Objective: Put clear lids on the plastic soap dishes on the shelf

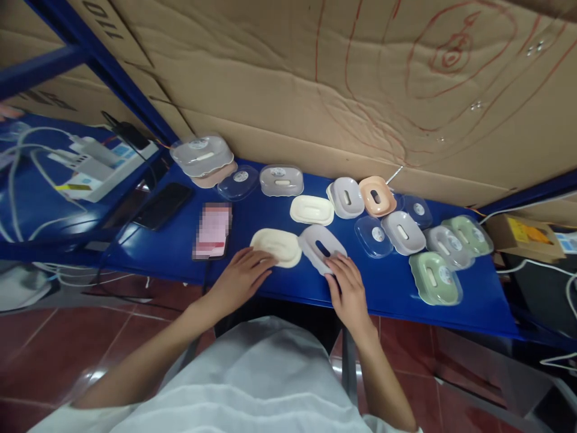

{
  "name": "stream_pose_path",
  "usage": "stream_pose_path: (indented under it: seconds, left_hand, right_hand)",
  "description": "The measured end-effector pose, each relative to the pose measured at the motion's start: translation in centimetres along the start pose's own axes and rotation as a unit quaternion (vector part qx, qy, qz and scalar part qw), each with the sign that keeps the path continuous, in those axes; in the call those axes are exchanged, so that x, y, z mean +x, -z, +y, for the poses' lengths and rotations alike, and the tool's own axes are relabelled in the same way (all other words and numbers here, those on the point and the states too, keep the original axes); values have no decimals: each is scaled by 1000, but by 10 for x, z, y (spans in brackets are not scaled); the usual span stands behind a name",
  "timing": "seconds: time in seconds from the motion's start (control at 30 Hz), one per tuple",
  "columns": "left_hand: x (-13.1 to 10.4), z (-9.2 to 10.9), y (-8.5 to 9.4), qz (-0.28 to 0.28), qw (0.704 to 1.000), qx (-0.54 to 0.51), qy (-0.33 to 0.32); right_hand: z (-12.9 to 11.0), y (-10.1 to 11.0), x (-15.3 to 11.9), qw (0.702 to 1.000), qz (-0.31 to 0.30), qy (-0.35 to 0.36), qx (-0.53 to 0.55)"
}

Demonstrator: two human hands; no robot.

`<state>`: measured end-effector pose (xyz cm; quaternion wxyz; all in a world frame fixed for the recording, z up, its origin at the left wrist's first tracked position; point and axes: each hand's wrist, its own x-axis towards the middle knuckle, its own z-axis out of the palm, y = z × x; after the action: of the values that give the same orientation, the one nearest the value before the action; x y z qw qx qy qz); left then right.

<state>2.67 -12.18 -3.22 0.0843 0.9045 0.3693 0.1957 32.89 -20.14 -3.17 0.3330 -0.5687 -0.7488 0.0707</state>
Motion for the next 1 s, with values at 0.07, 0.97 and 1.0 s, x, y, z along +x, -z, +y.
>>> stream_pose_path:
  seconds: [0.07,0.97,1.0]
  left_hand:
    - [-6,8,-6,33,999,-16,-18]
    - [133,-153,40,21,959,74,271]
    - [130,-152,43,37,961,66,265]
  right_hand:
    - [-7,-3,4,999,-26,17,29]
    - [-32,-43,11,993,-94,72,-25]
    - [-32,-43,11,993,-94,70,-19]
